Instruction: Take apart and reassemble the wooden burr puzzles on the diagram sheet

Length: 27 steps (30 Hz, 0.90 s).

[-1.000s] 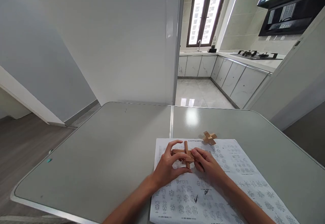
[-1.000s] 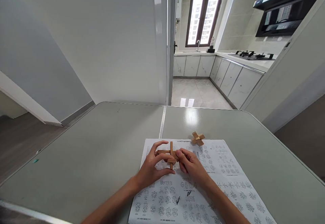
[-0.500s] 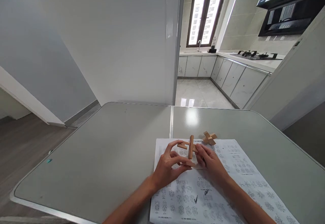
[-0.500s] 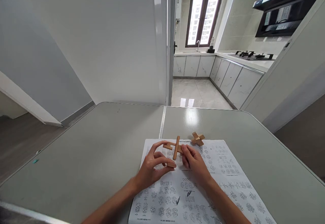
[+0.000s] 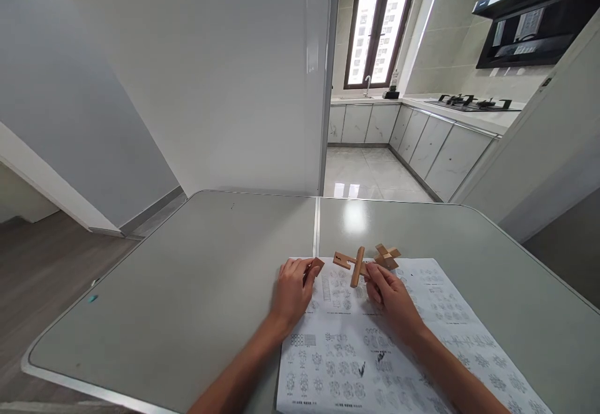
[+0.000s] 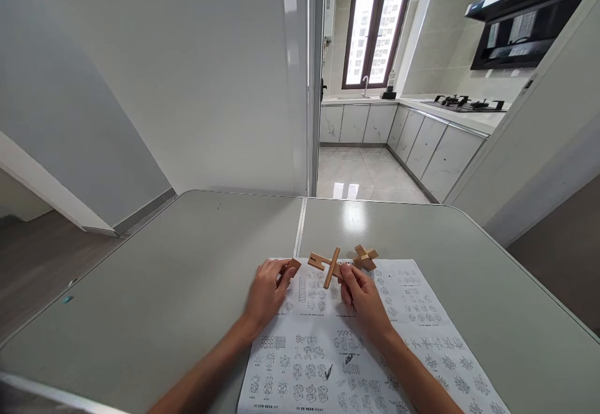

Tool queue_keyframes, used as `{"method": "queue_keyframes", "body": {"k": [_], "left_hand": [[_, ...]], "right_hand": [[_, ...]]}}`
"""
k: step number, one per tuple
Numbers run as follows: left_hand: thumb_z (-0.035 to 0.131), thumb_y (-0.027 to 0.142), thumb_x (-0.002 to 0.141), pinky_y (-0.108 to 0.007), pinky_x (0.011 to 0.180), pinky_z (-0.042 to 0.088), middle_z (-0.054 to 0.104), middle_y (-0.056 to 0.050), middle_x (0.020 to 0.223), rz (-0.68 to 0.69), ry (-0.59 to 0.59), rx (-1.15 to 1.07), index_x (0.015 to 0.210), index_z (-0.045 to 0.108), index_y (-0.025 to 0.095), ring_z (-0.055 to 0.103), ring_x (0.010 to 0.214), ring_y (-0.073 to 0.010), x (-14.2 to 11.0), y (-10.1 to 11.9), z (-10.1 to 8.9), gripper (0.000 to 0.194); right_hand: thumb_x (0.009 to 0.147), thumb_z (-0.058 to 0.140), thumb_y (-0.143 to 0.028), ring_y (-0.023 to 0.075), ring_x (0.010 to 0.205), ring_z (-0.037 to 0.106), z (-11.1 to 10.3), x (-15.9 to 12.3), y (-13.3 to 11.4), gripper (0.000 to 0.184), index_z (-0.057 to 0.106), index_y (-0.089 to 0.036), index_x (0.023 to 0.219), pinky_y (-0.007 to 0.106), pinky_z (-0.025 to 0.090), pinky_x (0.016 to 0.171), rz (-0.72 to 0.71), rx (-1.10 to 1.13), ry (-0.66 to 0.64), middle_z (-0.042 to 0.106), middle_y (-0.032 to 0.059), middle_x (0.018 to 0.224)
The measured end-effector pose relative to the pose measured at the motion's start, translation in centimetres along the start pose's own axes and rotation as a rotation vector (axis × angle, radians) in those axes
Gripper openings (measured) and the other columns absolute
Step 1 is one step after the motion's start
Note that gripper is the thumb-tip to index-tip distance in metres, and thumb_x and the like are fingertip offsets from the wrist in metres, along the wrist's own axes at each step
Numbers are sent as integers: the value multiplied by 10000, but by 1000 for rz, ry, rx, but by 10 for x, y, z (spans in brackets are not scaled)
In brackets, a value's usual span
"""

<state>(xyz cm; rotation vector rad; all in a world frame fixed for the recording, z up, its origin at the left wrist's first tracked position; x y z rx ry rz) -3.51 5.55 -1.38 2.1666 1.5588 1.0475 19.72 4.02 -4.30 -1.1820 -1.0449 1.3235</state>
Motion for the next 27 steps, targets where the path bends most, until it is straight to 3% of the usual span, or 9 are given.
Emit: {"method": "queue_keyframes", "body": {"k": [11, 20, 24, 27], "left_hand": [[573, 420, 1034, -444, 937, 456, 769, -20, 982, -33, -86, 56, 1013, 777, 283, 624, 993, -250, 4, -12, 2, 246], [628, 413, 995, -463, 939, 496, 680, -62, 1027, -72, 8, 96, 1028, 757, 249, 598, 1030, -271, 7, -17, 2, 212], [547, 362, 1041, -463, 989, 507, 647, -76, 1148, -14, 103, -5, 1170, 664, 247, 585, 1113, -270, 5, -8, -3, 209], [414, 319, 1089, -455, 1043, 506, 596, -90, 1272, 51, 99, -154, 1261, 581, 262, 564, 1222, -251, 0, 3, -5, 246]], "right_hand": [[941, 567, -739, 118, 453, 293, 4, -3, -5, 542, 555, -228, 759, 271, 272, 457, -4, -55, -52, 401, -62, 481], [944, 554, -747, 118, 447, 302, 9, -5, -8, 556, 517, -233, 735, 269, 301, 463, -9, -78, -135, 417, -61, 470], [968, 531, -729, 119, 454, 303, 9, -7, -7, 548, 520, -230, 741, 274, 302, 488, -20, -114, -175, 414, -65, 467], [980, 531, -710, 116, 459, 296, 10, -7, -6, 540, 491, -232, 729, 277, 282, 499, -30, -127, -200, 407, -71, 464]]}}
Point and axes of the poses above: each hand's wrist, its own x-axis towards the middle knuckle, its own z-axis out of the palm, y = z × x, the point moved 2 cm from there along x, towards the middle knuckle
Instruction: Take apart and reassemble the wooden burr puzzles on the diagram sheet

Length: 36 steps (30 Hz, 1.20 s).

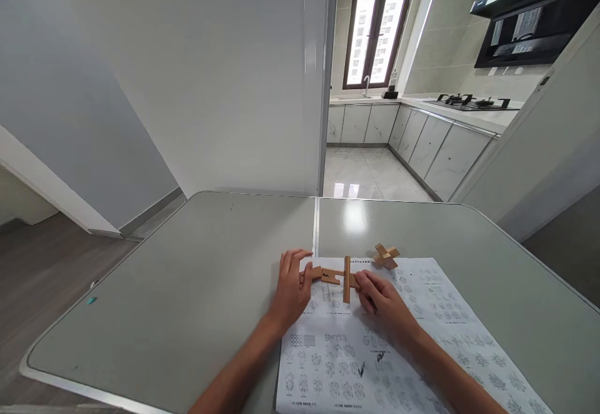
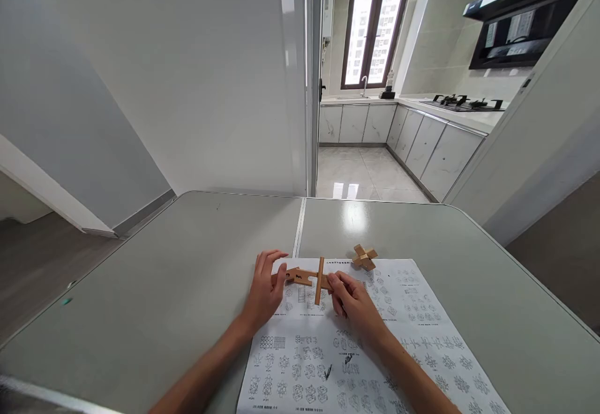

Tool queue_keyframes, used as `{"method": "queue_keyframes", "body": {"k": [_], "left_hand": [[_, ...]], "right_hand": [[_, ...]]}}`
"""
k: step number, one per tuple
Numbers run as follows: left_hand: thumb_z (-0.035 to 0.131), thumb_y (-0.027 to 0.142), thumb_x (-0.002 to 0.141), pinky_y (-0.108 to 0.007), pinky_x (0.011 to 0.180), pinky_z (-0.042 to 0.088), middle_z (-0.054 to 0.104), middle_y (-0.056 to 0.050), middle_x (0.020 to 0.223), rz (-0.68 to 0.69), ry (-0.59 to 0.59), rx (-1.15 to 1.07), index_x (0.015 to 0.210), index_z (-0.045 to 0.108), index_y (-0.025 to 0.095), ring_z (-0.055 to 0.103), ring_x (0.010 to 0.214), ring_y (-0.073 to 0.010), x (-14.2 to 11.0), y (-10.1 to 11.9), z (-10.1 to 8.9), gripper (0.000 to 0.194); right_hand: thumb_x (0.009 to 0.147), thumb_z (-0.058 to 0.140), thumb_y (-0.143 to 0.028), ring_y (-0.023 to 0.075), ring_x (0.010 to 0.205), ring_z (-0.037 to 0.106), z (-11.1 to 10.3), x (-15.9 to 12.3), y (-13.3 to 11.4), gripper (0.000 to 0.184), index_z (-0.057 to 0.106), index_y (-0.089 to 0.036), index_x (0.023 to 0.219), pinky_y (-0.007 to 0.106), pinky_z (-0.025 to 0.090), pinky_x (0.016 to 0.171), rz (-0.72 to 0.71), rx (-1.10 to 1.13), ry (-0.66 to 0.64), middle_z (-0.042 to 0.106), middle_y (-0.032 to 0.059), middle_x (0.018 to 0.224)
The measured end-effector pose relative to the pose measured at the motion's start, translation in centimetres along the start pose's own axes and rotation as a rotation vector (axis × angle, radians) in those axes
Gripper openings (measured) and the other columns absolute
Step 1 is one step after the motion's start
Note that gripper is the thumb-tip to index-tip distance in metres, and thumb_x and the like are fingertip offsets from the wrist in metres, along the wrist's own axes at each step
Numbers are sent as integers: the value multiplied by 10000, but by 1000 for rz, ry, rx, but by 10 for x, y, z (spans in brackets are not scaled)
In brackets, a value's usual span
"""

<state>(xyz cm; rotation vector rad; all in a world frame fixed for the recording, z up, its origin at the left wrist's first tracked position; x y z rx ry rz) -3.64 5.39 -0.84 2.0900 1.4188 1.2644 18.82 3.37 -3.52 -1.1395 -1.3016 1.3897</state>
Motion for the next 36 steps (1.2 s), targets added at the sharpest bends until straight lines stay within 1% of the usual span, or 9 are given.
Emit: {"method": "queue_keyframes", "body": {"k": [2, 3, 6, 9, 13, 20, 28, 32, 36], "left_hand": [[483, 372, 1065, -469, 1074, 507, 544, -108, 1377, 50, -57, -103, 1349, 512, 277, 535, 1309, -263, -4, 7, 0, 301], [582, 422, 1018, -488, 1101, 496, 512, -119, 1436, 84, -101, -138, 1404, 464, 285, 510, 1354, -281, -6, 10, 1, 426], [883, 524, 747, -565, 1181, 427, 436, -145, 1555, 175, -255, -158, 1539, 309, 312, 437, 1447, -356, -10, 17, 3, 1001], [966, 540, 606, -569, 1168, 451, 437, -147, 1582, 194, -355, -157, 1579, 256, 337, 462, 1438, -381, -12, 20, 4, 1221], [971, 532, 595, -552, 1132, 499, 481, -138, 1566, 185, -386, -179, 1576, 267, 339, 523, 1392, -371, -12, 21, 5, 1223], [980, 489, 594, -561, 1139, 480, 602, -118, 1453, 183, -342, -162, 1562, 283, 331, 608, 1298, -348, -16, 18, 7, 1203], [982, 435, 586, -557, 1099, 503, 594, -113, 1446, 96, -309, -173, 1545, 307, 340, 656, 1224, -329, -13, 15, 4, 1176], [976, 392, 608, -526, 1081, 540, 598, -120, 1433, 93, -297, -242, 1542, 335, 322, 634, 1264, -331, -9, 14, 1, 1135], [953, 395, 657, -542, 1078, 553, 596, -132, 1428, 61, -227, -240, 1532, 359, 294, 582, 1326, -346, -3, 10, -7, 1062]], "right_hand": [[988, 535, -690, 115, 458, 288, 1, 0, 1, 524, 483, -234, 735, 279, 269, 500, -4, -2, -29, 402, -77, 466], [995, 533, -678, 114, 456, 284, 1, -1, 1, 514, 483, -234, 741, 280, 264, 501, -8, -3, -43, 400, -80, 467], [1015, 520, -650, 108, 446, 285, 2, -1, 1, 500, 473, -234, 741, 280, 258, 502, -30, -19, -86, 411, -83, 461], [1013, 514, -653, 103, 431, 282, 4, -2, -1, 512, 455, -236, 722, 278, 248, 491, -36, -45, -132, 413, -83, 453], [1002, 524, -659, 100, 428, 291, 6, -3, -2, 511, 456, -236, 725, 271, 246, 483, -22, -54, -174, 418, -84, 458], [998, 517, -665, 107, 422, 305, 7, -3, 2, 515, 446, -242, 714, 270, 268, 471, -19, -51, -189, 432, -77, 459], [938, 599, -686, 94, 427, 221, -7, 2, -2, 541, 428, -243, 679, 277, 204, 462, 5, 38, -101, 322, -99, 444], [935, 645, -649, 89, 422, 214, -16, 4, 2, 527, 441, -238, 675, 276, 187, 458, 20, 103, -56, 320, -100, 422], [944, 672, -604, 90, 406, 214, -27, 8, 6, 514, 462, -235, 653, 278, 193, 446, -15, 195, 84, 305, -99, 394]]}}
Point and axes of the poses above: each hand's wrist, its own x-axis towards the middle knuckle, its own z-axis out of the palm, y = z × x, the point moved 2 cm from there along x, towards the middle knuckle
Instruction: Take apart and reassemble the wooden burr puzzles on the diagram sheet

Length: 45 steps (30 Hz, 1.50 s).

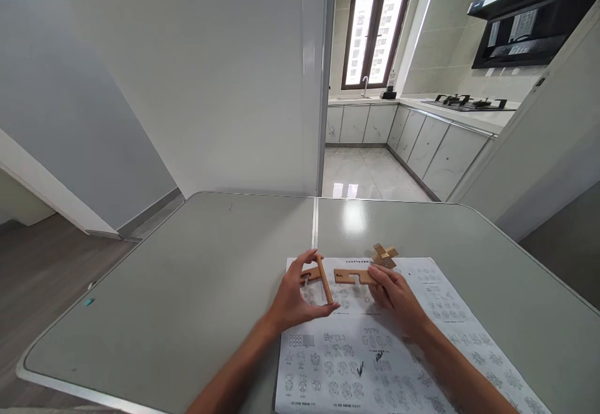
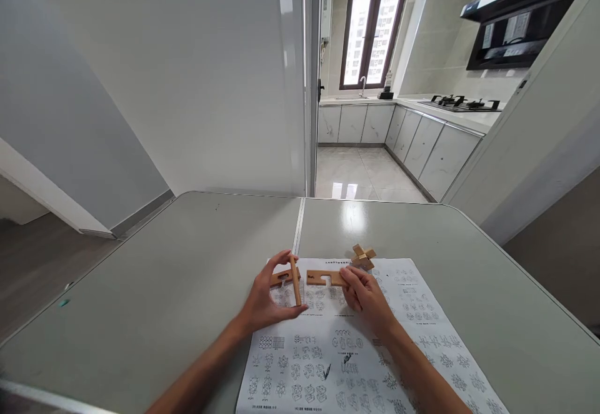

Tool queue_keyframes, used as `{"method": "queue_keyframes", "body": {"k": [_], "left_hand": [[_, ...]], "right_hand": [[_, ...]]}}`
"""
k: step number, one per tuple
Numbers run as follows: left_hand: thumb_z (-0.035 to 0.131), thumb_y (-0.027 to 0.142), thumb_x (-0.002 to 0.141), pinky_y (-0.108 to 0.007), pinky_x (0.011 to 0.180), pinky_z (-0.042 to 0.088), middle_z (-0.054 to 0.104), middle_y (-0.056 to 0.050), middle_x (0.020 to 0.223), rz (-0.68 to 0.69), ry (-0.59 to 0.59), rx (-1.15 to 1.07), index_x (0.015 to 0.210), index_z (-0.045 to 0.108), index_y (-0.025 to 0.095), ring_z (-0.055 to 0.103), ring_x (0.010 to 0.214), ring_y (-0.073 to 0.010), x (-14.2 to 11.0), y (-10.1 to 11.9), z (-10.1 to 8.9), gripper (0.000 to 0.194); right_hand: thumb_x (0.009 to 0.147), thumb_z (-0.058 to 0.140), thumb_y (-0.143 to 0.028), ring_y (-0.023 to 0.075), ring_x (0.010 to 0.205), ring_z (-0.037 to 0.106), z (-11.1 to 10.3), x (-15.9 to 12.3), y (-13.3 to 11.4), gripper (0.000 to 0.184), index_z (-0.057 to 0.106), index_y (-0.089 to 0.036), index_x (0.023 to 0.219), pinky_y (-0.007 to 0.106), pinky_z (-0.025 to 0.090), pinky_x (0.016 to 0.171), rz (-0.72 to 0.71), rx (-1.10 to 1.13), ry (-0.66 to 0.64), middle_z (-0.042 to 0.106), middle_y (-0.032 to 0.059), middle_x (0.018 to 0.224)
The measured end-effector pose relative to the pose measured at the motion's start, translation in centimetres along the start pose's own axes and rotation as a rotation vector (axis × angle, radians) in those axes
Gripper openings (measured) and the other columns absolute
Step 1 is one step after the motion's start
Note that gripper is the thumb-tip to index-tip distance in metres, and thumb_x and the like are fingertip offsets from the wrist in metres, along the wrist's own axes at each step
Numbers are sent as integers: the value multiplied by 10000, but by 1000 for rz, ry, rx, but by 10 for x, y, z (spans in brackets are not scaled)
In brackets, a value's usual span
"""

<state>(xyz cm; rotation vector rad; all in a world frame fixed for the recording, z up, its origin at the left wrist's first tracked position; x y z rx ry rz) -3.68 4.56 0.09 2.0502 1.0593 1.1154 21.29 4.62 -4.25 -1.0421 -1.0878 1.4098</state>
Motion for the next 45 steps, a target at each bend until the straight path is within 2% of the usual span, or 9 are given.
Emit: {"method": "queue_keyframes", "body": {"k": [4, 12, 14, 16, 18, 23, 28, 36, 45], "left_hand": [[910, 446, 725, -571, 1084, 547, 594, -106, 1417, -22, 93, 115, 1491, 412, 304, 594, 1303, -329, 3, -6, -5, 925], [893, 499, 724, -516, 1013, 552, 612, -106, 1298, -25, 87, 403, 1412, 492, 273, 604, 1187, -317, 3, -15, 2, 828], [870, 525, 734, -486, 938, 569, 627, -98, 1207, -31, 82, 440, 1315, 552, 254, 622, 1096, -305, 3, -14, 2, 716], [827, 498, 785, -446, 857, 570, 639, -72, 1076, -32, 65, 476, 1133, 604, 239, 628, 986, -277, 3, -13, 3, 488], [783, 471, 840, -403, 793, 555, 634, -45, 966, -37, 41, 502, 959, 590, 231, 618, 897, -247, 3, -14, 3, 330], [777, 604, 835, -338, 711, 525, 630, -22, 947, -43, 7, 495, 912, 584, 226, 630, 828, -210, 2, -21, 5, 431], [676, 590, 935, -298, 655, 494, 661, -9, 952, -36, -25, 439, 896, 602, 223, 645, 748, -164, -1, -26, 8, 376], [706, 546, 932, -355, 707, 453, 674, -21, 774, 10, 17, 494, 753, 606, 217, 589, 741, -201, 3, -20, 6, 388], [715, 489, 942, -377, 776, 454, 685, -18, 832, -42, 2, 518, 763, 611, 215, 593, 834, -225, 3, -22, 5, 344]], "right_hand": [[967, 652, -587, 101, 428, 222, -1, 2, -1, 504, 469, -235, 656, 280, 208, 454, -12, 42, 67, 320, -89, 414], [955, 645, -625, 109, 428, 274, 5, -3, -3, 537, 478, -236, 626, 280, 264, 456, 15, 8, 73, 356, -68, 419], [950, 651, -627, 109, 427, 263, 5, -3, -3, 524, 484, -237, 643, 278, 257, 453, 17, 24, 74, 349, -74, 415], [941, 662, -629, 109, 427, 257, 6, -2, -4, 522, 478, -238, 648, 278, 247, 449, 19, 34, 72, 351, -76, 414], [933, 669, -634, 108, 425, 252, 7, -1, -4, 525, 473, -240, 647, 279, 239, 444, 24, 38, 73, 355, -76, 416], [924, 677, -638, 106, 415, 259, 8, 0, -1, 525, 470, -240, 651, 279, 228, 436, 38, 55, 77, 359, -77, 414], [932, 656, -653, 115, 426, 262, 7, -1, -2, 534, 470, -243, 646, 291, 229, 448, 33, 25, 64, 367, -70, 416], [940, 627, -665, 134, 440, 266, 9, -2, -5, 547, 449, -254, 626, 306, 236, 468, 25, -20, 61, 349, -64, 432], [968, 622, -631, 133, 451, 262, 10, -3, 1, 532, 431, -255, 644, 303, 252, 494, 34, -21, 17, 362, -70, 428]]}}
Point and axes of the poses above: each hand's wrist, its own x-axis towards the middle knuckle, its own z-axis out of the palm, y = z × x, the point moved 2 cm from there along x, towards the middle knuckle
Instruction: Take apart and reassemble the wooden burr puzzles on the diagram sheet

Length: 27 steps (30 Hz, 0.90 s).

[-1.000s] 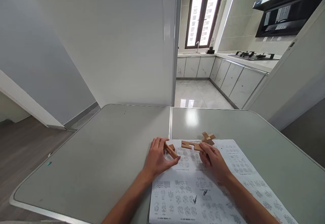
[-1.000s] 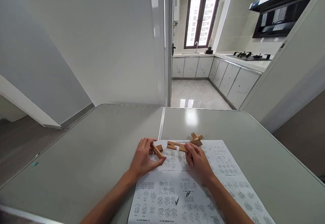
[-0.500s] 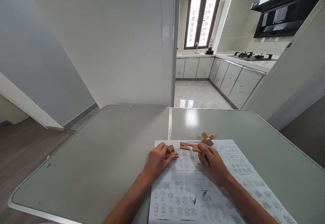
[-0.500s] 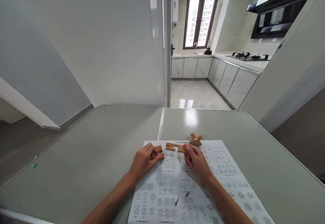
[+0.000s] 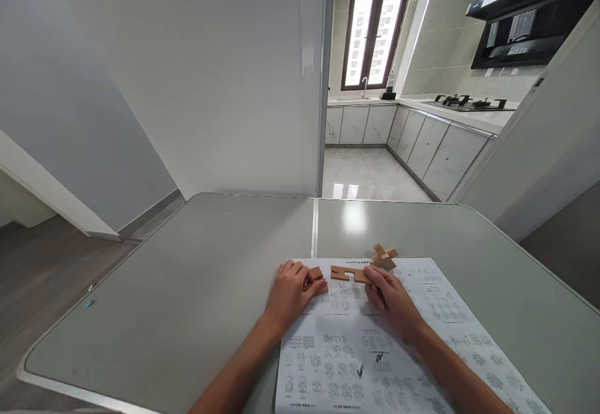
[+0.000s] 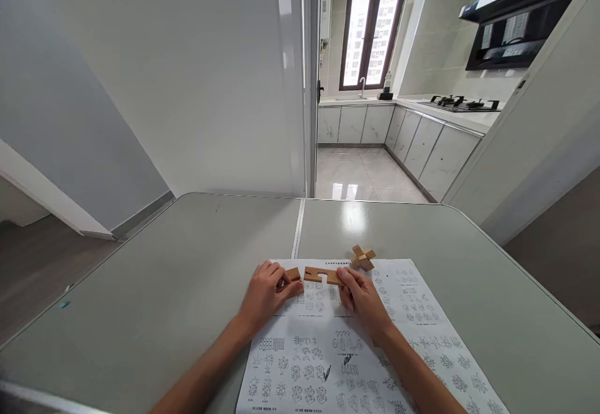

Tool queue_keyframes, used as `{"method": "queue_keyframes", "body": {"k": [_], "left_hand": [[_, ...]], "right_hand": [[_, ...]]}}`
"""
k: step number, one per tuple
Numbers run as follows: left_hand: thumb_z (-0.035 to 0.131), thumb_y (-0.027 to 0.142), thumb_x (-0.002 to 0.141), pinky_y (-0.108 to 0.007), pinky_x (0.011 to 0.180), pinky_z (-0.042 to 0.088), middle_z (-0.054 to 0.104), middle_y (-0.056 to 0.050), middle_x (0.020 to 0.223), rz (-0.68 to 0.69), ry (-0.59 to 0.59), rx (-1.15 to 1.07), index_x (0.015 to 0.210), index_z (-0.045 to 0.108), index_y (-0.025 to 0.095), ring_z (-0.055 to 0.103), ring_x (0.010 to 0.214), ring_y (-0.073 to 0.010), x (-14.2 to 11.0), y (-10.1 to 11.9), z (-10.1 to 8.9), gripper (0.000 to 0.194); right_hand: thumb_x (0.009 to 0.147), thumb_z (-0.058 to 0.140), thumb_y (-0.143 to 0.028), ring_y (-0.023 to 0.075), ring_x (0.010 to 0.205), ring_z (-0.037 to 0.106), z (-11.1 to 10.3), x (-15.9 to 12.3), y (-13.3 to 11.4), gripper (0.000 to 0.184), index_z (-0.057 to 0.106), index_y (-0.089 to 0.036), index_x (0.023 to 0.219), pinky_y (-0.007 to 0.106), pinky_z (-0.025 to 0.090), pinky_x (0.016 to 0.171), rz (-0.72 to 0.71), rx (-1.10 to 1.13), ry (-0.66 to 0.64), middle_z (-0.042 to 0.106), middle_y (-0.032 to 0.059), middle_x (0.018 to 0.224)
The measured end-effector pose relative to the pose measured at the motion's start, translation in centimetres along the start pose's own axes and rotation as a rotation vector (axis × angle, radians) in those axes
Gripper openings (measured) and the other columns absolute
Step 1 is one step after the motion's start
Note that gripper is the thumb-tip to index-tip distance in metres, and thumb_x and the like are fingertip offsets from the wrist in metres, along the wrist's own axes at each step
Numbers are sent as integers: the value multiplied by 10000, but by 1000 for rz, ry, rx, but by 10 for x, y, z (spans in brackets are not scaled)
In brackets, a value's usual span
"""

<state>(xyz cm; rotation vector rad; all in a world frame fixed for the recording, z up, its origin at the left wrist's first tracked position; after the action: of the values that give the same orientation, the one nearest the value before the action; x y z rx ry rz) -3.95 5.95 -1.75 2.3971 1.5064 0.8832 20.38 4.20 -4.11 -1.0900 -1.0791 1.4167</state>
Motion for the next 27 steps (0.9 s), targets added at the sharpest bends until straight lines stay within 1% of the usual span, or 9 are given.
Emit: {"method": "queue_keyframes", "body": {"k": [5, 8, 12, 14, 17, 19, 22, 27], "left_hand": [[730, 467, 936, -378, 776, 450, 690, -14, 843, -14, -2, 14, 782, 593, 214, 593, 836, -228, 0, -2, 0, 327], [727, 460, 937, -381, 772, 456, 689, -19, 870, -27, 20, 27, 841, 590, 216, 600, 836, -231, 0, -2, 0, 296], [626, 415, 1005, -383, 789, 474, 684, -30, 895, -6, 85, -2, 940, 598, 222, 609, 835, -223, 0, 1, -1, 206], [566, 372, 1035, -376, 793, 485, 679, -31, 901, 16, 103, -41, 973, 598, 227, 608, 830, -215, 0, 5, -2, 160], [521, 325, 1051, -364, 791, 500, 672, -35, 913, 53, 102, -108, 1012, 596, 230, 606, 822, -206, 0, 10, -5, 127], [515, 322, 1054, -363, 793, 508, 673, -37, 911, 83, 86, -136, 1051, 601, 230, 611, 830, -207, 0, 13, -5, 125], [572, 357, 1031, -375, 804, 514, 683, -41, 917, 138, 46, -133, 1126, 608, 235, 623, 858, -223, -1, 15, -6, 159], [730, 420, 928, -394, 820, 517, 696, -54, 991, 194, 9, -102, 1182, 599, 251, 637, 911, -249, -1, 17, -6, 331]], "right_hand": [[949, 635, -652, 127, 441, 287, 1, 1, 1, 545, 442, -247, 640, 293, 281, 489, -8, -7, -7, 373, -65, 417], [956, 639, -635, 119, 437, 303, 2, 0, 0, 540, 448, -240, 641, 280, 296, 489, -12, -3, -20, 394, -62, 422], [975, 604, -639, 113, 429, 317, 3, -1, 0, 534, 462, -237, 654, 271, 331, 497, -16, -54, -50, 416, -63, 428], [975, 591, -655, 113, 432, 320, 4, 0, 0, 530, 476, -236, 672, 268, 327, 490, -22, -97, -66, 420, -65, 435], [963, 590, -676, 112, 433, 330, 6, 0, 1, 538, 466, -236, 679, 265, 320, 488, -42, -143, -81, 428, -68, 442], [958, 591, -682, 111, 429, 332, 7, 0, 0, 546, 449, -238, 673, 267, 317, 493, -53, -165, -90, 431, -69, 438], [962, 575, -687, 115, 436, 324, 10, -1, -2, 549, 455, -237, 672, 274, 315, 515, -64, -196, -108, 427, -70, 427], [951, 564, -712, 123, 441, 294, 12, -3, -4, 549, 468, -240, 687, 280, 283, 506, -42, -197, -113, 406, -73, 421]]}}
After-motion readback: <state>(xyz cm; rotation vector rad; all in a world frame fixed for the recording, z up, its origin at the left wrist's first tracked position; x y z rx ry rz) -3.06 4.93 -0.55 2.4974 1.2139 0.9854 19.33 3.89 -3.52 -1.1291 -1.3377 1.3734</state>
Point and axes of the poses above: each hand's wrist, its own x-axis towards the middle knuckle, its own z-axis out of the palm, y = z × x, the point moved 2 cm from there along x, towards the middle knuckle
